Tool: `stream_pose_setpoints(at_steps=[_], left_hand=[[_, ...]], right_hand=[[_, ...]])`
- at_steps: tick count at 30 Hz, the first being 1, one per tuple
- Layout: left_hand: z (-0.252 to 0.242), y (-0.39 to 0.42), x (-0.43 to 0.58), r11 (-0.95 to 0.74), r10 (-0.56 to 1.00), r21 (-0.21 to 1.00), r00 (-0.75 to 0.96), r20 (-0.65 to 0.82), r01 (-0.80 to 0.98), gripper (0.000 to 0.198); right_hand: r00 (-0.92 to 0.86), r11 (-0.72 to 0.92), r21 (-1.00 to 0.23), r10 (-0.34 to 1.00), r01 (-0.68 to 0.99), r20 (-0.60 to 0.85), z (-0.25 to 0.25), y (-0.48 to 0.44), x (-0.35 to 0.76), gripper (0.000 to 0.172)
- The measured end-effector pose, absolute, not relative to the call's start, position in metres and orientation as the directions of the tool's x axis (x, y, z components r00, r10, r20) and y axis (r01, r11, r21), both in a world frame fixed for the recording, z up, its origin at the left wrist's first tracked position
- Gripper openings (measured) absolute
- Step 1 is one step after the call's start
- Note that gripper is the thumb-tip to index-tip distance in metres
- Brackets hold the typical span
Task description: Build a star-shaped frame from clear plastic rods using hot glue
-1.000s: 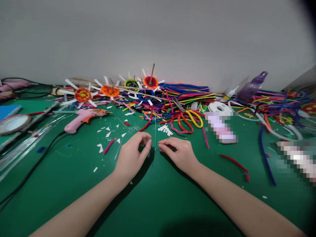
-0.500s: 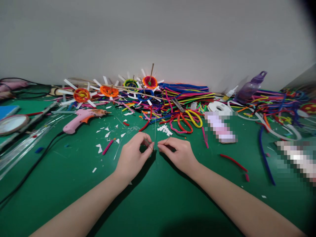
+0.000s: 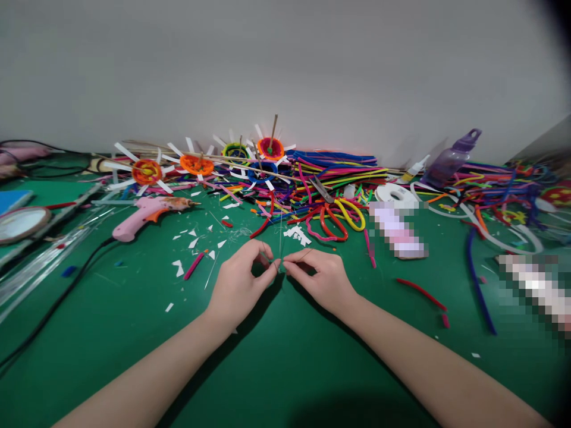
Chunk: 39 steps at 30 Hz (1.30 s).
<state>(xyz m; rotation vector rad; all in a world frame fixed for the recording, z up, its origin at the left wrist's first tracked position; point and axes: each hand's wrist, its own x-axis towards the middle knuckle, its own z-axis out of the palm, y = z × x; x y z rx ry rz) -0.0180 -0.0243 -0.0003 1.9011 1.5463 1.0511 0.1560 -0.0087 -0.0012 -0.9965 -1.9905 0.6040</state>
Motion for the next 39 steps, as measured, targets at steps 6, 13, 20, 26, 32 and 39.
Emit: stream_pose_setpoints(at_steps=[6, 13, 20, 26, 32, 39], left_hand=[[0.0, -0.025, -0.018, -0.234, 0.967, 0.763, 0.066, 0.245, 0.603, 0.012], [0.001, -0.024, -0.018, -0.23, 0.968, 0.753, 0.067, 0.241, 0.617, 0.012], [0.001, -0.024, -0.019, -0.238, 0.966, 0.757, 0.071, 0.247, 0.608, 0.014], [0.006, -0.027, -0.017, -0.287, 0.945, 0.739, 0.053, 0.323, 0.609, 0.019], [0.008, -0.03, -0.016, -0.319, 0.93, 0.734, 0.049, 0.364, 0.599, 0.022], [0.008, -0.03, -0.017, -0.345, 0.92, 0.721, 0.065, 0.387, 0.601, 0.02]], right_hand=[[-0.348, 0.559, -0.708, 0.827, 0.431, 0.441, 0.002, -0.01, 0.155, 0.011], [-0.315, 0.521, -0.741, 0.852, 0.424, 0.419, 0.004, -0.012, 0.153, 0.011], [-0.284, 0.475, -0.801, 0.876, 0.363, 0.391, 0.013, -0.016, 0.152, 0.01], [-0.285, 0.422, -0.863, 0.894, 0.278, 0.345, 0.022, -0.017, 0.151, 0.014], [-0.302, 0.409, -0.889, 0.89, 0.204, 0.341, 0.027, -0.018, 0.15, 0.018], [-0.293, 0.367, -0.912, 0.906, 0.184, 0.306, 0.029, -0.016, 0.147, 0.018]])
